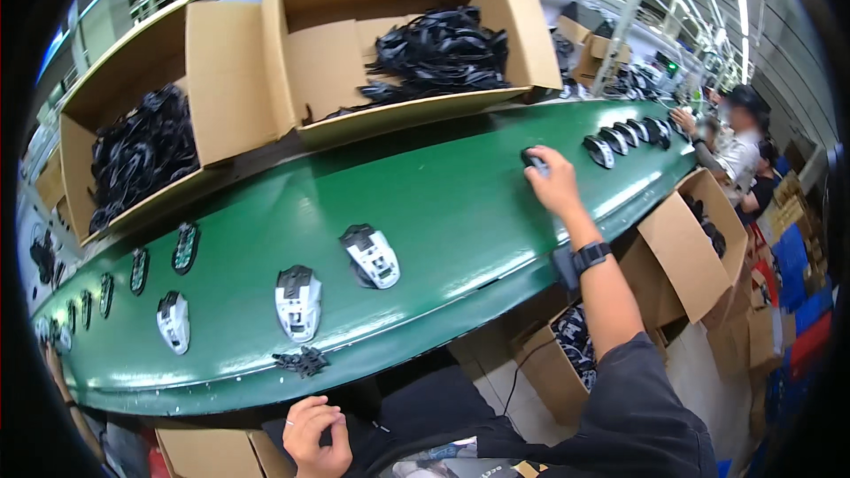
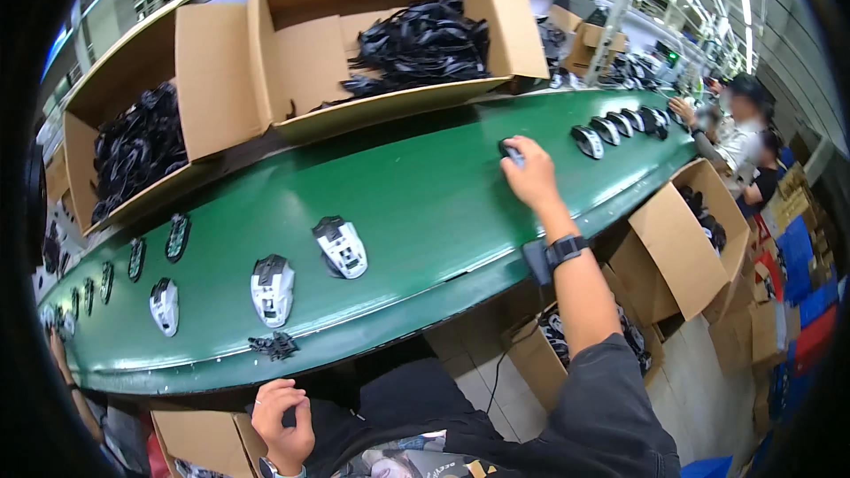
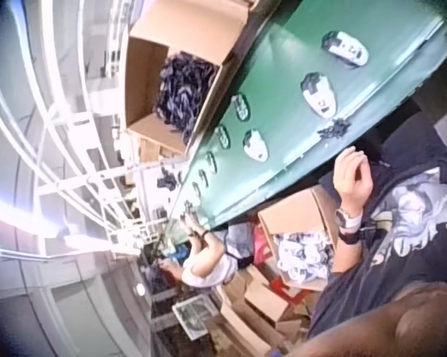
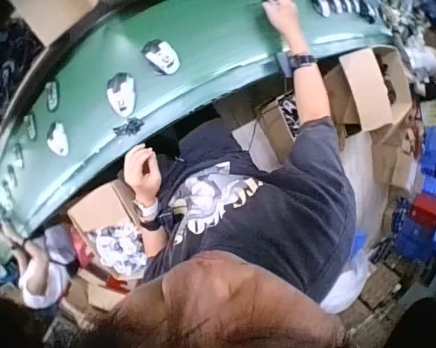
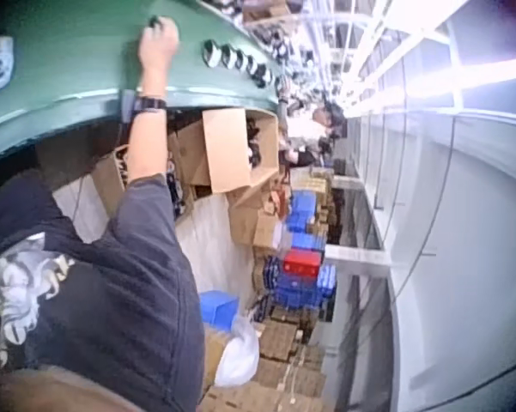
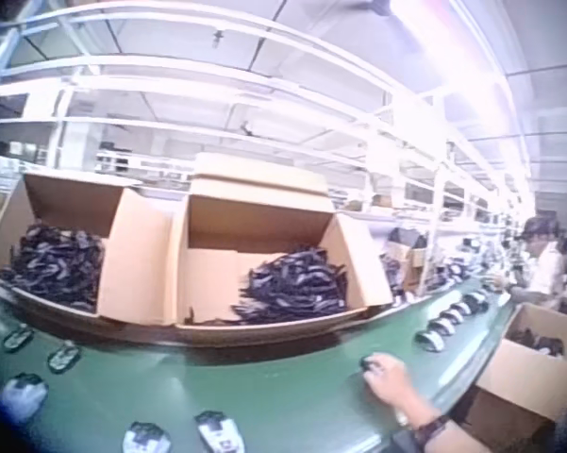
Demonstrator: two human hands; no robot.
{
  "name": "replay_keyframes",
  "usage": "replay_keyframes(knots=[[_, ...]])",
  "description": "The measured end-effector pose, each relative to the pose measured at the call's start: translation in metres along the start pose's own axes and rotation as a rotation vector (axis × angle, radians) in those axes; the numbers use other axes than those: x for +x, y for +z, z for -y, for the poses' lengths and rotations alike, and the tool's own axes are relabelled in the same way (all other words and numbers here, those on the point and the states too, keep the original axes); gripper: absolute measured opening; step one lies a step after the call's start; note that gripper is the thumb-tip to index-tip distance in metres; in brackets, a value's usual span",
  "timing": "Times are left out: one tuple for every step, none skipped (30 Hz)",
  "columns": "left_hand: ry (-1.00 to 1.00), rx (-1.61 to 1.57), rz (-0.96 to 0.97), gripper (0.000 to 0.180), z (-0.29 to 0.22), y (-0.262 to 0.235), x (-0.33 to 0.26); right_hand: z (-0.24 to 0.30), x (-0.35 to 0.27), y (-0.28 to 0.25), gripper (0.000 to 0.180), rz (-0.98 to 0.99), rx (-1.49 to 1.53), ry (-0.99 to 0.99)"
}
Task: The person assembles electronic devices on a green workbench by hand. They pick up white plastic casings and black rubber grips from cardboard boxes, fit the grips onto the casings, and place the completed units on the table. The person also handles a box of wrapped components and places them on the workbench.
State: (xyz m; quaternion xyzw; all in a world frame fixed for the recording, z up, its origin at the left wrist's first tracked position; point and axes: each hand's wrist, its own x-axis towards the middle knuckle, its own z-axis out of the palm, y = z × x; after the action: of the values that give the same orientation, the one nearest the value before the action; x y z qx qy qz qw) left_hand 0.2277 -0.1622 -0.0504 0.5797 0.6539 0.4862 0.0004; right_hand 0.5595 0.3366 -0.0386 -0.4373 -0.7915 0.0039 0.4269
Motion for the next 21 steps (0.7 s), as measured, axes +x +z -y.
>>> replay_keyframes(knots=[[-0.027, -0.001, -0.025, 0.017, 0.0, -0.002, 0.003, -0.003, 0.01, 0.004, 0.034, -0.003, 0.015, -0.002], [-0.05, -0.004, -0.046, 0.018, 0.003, -0.005, 0.004, -0.006, 0.013, 0.004, 0.038, 0.126, 0.049, 0.077], [-0.047, 0.004, -0.05, 0.018, 0.003, -0.008, 0.008, -0.003, 0.019, 0.009, 0.043, 0.253, 0.089, 0.156], [-0.041, 0.008, -0.05, 0.019, 0.003, -0.01, 0.014, 0.003, 0.016, 0.018, 0.046, 0.17, -0.074, 0.072], [-0.032, 0.007, -0.048, 0.019, 0.003, -0.012, 0.02, 0.01, 0.004, 0.027, 0.05, 0.081, -0.241, -0.009], [-0.068, -0.035, -0.066, 0.016, 0.0, -0.011, 0.029, 0.021, -0.003, 0.035, 0.054, -0.02, -0.409, -0.091], [-0.073, 0.009, -0.077, 0.015, 0.0, -0.016, 0.039, 0.07, -0.003, 0.05, 0.062, 0.063, -0.092, -0.125], [-0.08, 0.04, -0.08, 0.014, 0.001, -0.019, 0.05, 0.132, -0.012, 0.052, 0.062, 0.202, 0.091, -0.143], [-0.079, 0.045, -0.075, 0.014, 0.004, -0.019, 0.062, 0.177, -0.021, 0.051, 0.067, 0.382, 0.312, -0.21], [-0.089, 0.036, -0.066, 0.014, 0.007, -0.015, 0.074, 0.219, -0.035, 0.053, 0.074, 0.463, 0.34, -0.32], [-0.051, 0.074, -0.02, 0.014, 0.01, -0.012, 0.087, 0.261, -0.045, 0.047, 0.078, 0.583, 0.37, -0.275], [-0.009, 0.071, 0.028, 0.017, 0.008, -0.005, 0.102, 0.281, -0.053, 0.051, 0.084, 0.688, 0.244, -0.225], [0.036, 0.069, 0.075, 0.02, 0.004, 0.003, 0.116, 0.287, -0.06, 0.063, 0.076, 0.65, 0.116, -0.268], [0.074, 0.069, 0.086, 0.024, -0.001, 0.01, 0.129, 0.285, -0.061, 0.078, 0.07, 0.604, 0.199, -0.202], [0.113, 0.069, 0.096, 0.029, -0.003, 0.013, 0.141, 0.285, -0.058, 0.088, 0.064, 0.556, 0.283, -0.139], [0.099, 0.118, 0.156, 0.054, 0.006, 0.009, 0.143, 0.303, -0.05, 0.086, 0.058, 0.513, 0.42, -0.048], [-0.01, -0.094, 0.165, 0.066, 0.014, 0.003, 0.146, 0.324, -0.045, 0.079, 0.052, 0.472, 0.558, 0.044], [-0.116, -0.318, 0.171, 0.079, 0.022, -0.002, 0.149, 0.347, -0.042, 0.069, 0.054, 0.413, 0.64, 0.006], [-0.219, -0.554, 0.187, 0.091, 0.03, -0.004, 0.151, 0.368, -0.039, 0.056, 0.061, 0.448, 0.688, -0.031], [-0.319, -0.95, 0.22, 0.118, 0.042, -0.005, 0.153, 0.385, -0.039, 0.054, 0.063, 0.462, 0.742, -0.142], [-0.324, -1.175, 0.086, 0.118, 0.032, -0.012, 0.163, 0.398, -0.037, 0.057, 0.066, 0.475, 0.789, -0.251]])
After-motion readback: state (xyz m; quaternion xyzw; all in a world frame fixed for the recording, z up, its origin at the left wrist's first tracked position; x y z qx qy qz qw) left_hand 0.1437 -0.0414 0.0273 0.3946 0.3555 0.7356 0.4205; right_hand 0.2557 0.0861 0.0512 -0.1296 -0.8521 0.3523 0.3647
